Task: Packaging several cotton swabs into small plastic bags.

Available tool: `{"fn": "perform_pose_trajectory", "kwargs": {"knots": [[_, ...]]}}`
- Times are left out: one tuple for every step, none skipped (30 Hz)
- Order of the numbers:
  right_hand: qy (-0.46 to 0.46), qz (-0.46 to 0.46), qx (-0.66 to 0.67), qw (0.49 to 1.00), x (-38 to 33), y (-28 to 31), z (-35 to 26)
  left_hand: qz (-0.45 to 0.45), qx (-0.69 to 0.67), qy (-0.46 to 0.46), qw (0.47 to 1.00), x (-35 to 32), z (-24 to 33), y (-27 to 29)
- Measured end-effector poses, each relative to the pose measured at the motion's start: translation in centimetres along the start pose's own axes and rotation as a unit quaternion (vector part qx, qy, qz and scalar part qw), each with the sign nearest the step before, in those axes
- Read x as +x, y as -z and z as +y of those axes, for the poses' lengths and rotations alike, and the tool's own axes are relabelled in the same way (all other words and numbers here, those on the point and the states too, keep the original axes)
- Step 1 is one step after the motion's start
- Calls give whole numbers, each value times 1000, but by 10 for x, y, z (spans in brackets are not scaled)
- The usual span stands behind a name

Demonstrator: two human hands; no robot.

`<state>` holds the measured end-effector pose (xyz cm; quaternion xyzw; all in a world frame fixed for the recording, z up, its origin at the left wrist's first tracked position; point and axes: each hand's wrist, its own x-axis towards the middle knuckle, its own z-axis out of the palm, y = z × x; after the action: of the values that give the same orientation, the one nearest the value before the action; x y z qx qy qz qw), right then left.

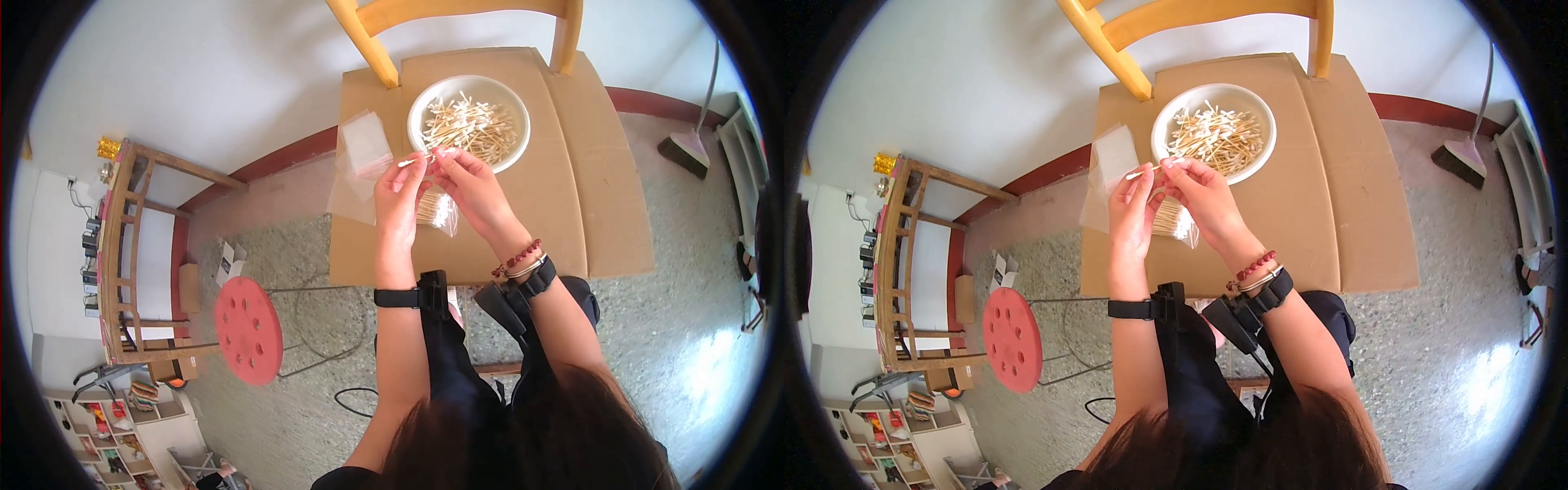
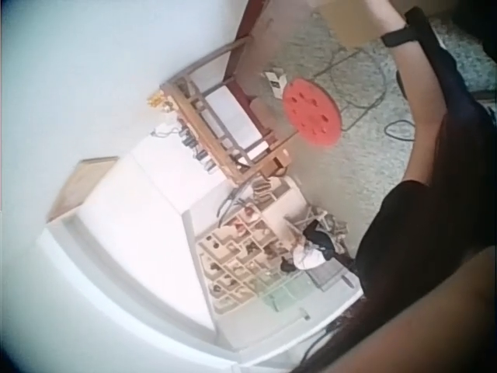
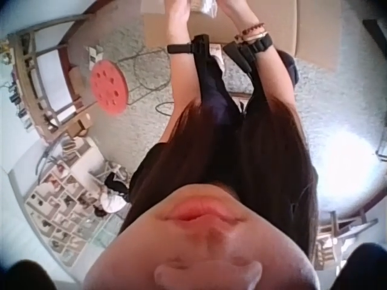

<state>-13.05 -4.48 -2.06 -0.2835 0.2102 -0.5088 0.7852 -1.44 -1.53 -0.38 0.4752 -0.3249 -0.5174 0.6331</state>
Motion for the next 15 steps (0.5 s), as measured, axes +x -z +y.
{"fn": "perform_pose_trajectory", "kwargs": {"knots": [[3,1,2,1000,0,0,-1,-3,3,0,1000,-1,1,-1],[19,10,-17,1000,0,-1,-1,7,53,-25,998,-2,2,-2],[34,19,-36,999,0,-1,-2,17,103,-50,993,-2,3,-3],[36,21,-37,998,1,-1,-3,14,102,-48,993,0,1,-3],[65,44,-109,991,1,-1,-4,9,143,-98,985,2,-1,-2],[92,67,-182,977,1,0,-4,3,183,-148,972,3,-4,-2],[93,69,-180,977,1,0,-4,1,184,-147,972,3,-4,-2],[136,84,-257,953,0,0,-5,5,241,-200,950,3,-4,-3],[177,97,-332,921,-1,-1,-6,8,296,-251,922,3,-5,-3],[177,99,-331,922,-3,-4,-8,7,297,-250,922,3,-6,-2],[206,104,-425,875,-5,-8,-11,15,321,-260,911,2,-7,0],[233,107,-513,819,-6,-10,-12,24,344,-270,899,2,-8,1],[232,108,-513,819,-7,-11,-11,23,345,-269,899,2,-9,2],[236,99,-482,838,-6,-12,-11,25,311,-248,917,2,-9,3],[240,90,-451,855,-6,-13,-10,28,276,-227,934,2,-9,3]]}}
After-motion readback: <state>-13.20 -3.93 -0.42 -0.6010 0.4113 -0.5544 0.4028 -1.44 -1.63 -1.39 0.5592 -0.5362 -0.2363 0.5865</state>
